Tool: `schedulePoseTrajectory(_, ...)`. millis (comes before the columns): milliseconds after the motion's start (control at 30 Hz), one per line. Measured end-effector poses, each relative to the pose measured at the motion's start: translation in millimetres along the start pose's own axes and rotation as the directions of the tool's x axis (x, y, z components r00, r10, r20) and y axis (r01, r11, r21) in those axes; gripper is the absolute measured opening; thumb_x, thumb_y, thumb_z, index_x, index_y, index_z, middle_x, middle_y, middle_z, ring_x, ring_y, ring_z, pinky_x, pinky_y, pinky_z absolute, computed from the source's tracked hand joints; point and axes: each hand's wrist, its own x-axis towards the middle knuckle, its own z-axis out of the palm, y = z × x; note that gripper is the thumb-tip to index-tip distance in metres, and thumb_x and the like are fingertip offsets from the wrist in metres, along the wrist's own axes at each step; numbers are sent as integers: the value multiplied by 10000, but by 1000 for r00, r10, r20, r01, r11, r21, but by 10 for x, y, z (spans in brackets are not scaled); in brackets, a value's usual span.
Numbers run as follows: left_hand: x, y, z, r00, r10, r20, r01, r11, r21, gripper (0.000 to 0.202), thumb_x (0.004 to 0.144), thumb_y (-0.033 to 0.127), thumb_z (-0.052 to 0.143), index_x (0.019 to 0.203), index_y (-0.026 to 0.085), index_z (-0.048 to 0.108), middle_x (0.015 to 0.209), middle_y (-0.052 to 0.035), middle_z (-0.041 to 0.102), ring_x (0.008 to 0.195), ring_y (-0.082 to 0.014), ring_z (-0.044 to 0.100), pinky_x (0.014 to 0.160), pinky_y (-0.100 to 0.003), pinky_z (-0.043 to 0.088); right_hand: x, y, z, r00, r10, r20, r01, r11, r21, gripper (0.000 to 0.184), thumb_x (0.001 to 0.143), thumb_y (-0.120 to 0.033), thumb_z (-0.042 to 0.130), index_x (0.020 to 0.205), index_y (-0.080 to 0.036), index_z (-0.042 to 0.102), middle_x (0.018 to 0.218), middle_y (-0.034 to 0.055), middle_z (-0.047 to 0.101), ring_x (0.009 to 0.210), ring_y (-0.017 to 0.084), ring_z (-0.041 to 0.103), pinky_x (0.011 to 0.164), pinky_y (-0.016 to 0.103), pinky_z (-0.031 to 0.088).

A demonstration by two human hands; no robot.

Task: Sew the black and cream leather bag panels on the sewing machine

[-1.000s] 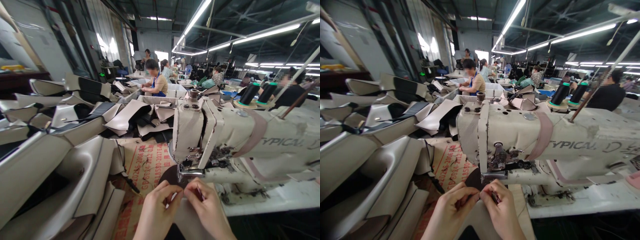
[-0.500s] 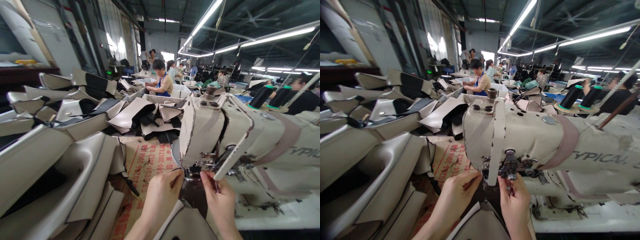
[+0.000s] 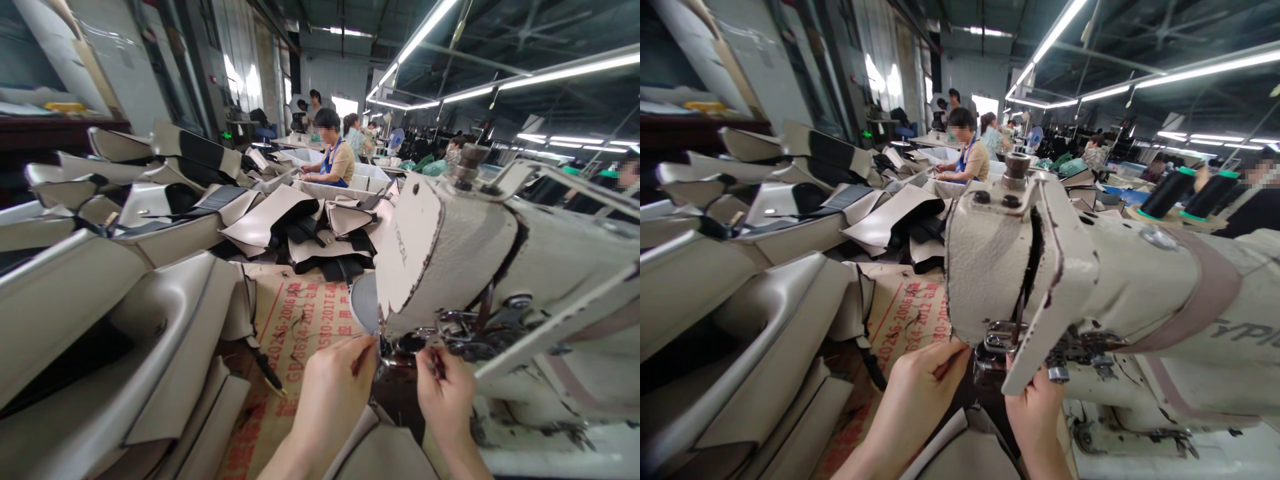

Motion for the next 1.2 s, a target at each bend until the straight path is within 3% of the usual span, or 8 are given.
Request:
schedulePoseTrajectory(200,4,2,31,1000,0,10,0,1000,-18,206,827,183,460,758,194,654,694,9,675,588,-87,568,544,-148,363,27,-50,10,997,61,-46,-62,998,-23,435,849,-468,428,537,-175,506,473,26,487,460,135,430,487,236,321)
schedulePoseTrajectory(433,4,28,52,1000,-2,-21,1,999,-49,203,821,159,471,801,194,670,734,2,685,580,-81,569,546,-150,371,38,-53,27,996,22,-84,-25,999,-27,433,849,-469,432,545,-172,514,446,24,467,435,135,410,473,240,317)
schedulePoseTrajectory(733,-24,25,29,999,13,-46,-16,998,-58,196,819,148,476,828,194,667,736,1,679,574,-78,562,532,-148,373,76,-134,24,992,68,-108,-63,997,45,442,835,-495,434,535,-179,511,433,23,457,410,128,412,426,240,326)
schedulePoseTrajectory(1000,-39,1,53,997,30,-74,-35,997,-62,200,820,136,473,813,192,666,732,-3,680,569,-78,573,521,-149,377,141,-161,4,983,-128,-129,132,991,24,384,882,-371,432,551,-185,485,470,0,457,433,113,421,448,222,331)
schedulePoseTrajectory(1200,-10,10,59,997,39,-65,-41,999,-20,182,800,118,490,770,188,656,682,7,669,519,-72,554,488,-157,357,57,-59,12,992,-107,-74,109,994,16,306,869,-285,458,585,-181,507,499,4,477,470,120,427,479,227,339)
